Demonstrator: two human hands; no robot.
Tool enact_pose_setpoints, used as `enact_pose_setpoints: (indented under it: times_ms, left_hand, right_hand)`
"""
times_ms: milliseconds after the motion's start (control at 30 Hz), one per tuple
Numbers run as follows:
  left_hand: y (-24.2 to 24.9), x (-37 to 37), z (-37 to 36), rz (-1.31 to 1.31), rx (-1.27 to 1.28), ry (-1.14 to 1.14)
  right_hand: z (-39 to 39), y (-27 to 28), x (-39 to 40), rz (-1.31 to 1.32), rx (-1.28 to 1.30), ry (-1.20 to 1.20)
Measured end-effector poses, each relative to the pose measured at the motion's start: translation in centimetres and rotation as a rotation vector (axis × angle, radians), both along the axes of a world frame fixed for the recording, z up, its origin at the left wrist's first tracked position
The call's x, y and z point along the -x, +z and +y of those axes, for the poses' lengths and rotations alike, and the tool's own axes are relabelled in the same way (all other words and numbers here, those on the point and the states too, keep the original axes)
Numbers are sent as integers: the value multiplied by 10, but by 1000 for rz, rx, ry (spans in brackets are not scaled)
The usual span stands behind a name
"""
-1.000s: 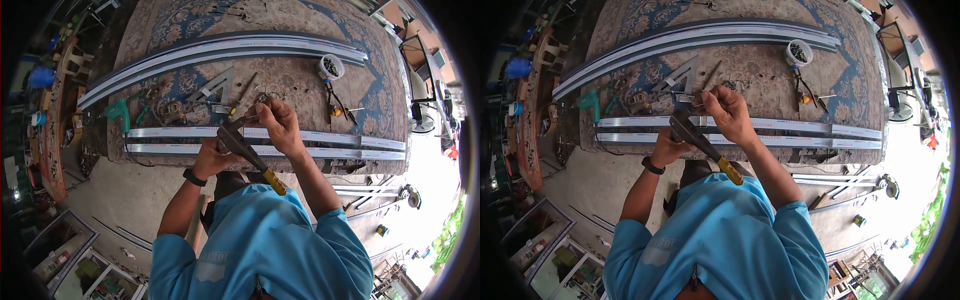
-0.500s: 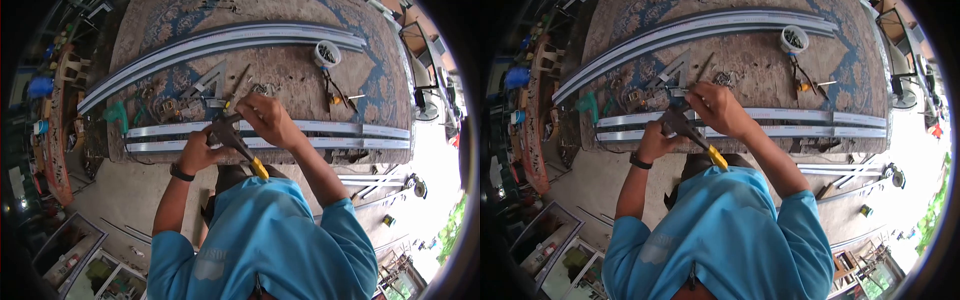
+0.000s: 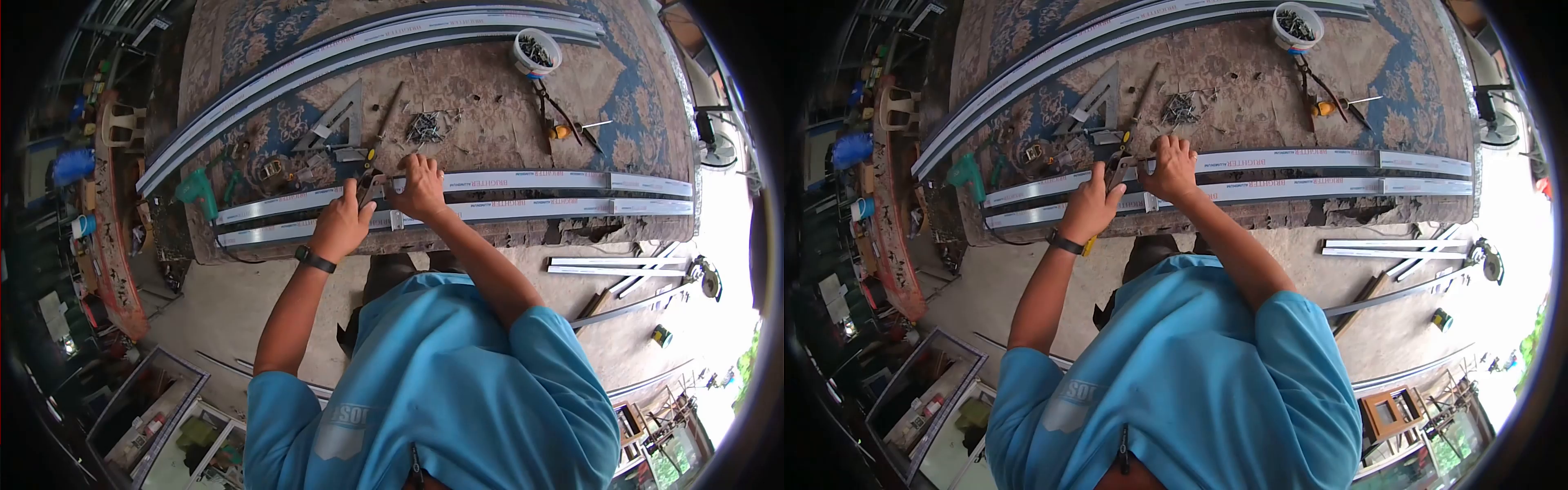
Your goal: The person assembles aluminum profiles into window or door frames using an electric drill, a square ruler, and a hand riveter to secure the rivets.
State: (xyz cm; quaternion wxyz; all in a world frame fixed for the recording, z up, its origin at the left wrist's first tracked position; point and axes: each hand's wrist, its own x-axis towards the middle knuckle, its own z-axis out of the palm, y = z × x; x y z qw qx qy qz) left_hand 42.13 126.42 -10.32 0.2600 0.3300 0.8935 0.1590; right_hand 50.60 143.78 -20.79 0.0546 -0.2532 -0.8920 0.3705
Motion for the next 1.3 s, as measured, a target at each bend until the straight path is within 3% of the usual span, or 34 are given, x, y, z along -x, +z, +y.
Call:
enact_pose_setpoints:
  times_ms: [567,700,767,833,867,967,1000,1100,1167,1200,1300]
  left_hand:
    - [-23,8,27,0,194,-175]
    - [-20,13,31,17,234,-238]
    - [-21,10,30,-9,250,-233]
    - [-12,11,38,-46,241,-206]
    - [-9,12,43,-70,291,-198]
    - [-19,10,30,-35,216,-243]
    - [-11,11,28,-69,304,-237]
    - [16,-8,-22,202,29,-265]
    - [24,-9,-63,-329,139,111]
    - [21,-4,-76,-525,74,95]
    - [-12,-7,-86,-357,257,99]
  right_hand:
    - [-6,-9,7,-60,4,-47]
    - [-15,7,-15,130,76,-160]
    - [-37,27,-42,226,594,-176]
    - [-67,23,-30,-84,1233,-392]
    - [-66,16,-18,-246,1463,-308]
    - [-92,-8,16,14,1572,-583]
    - [-89,7,17,-76,1484,-637]
    - [-86,30,21,-44,1675,-727]
    - [-92,29,25,71,1727,-768]
    - [-95,29,26,95,1726,-785]
    - [-99,30,30,154,1812,-883]
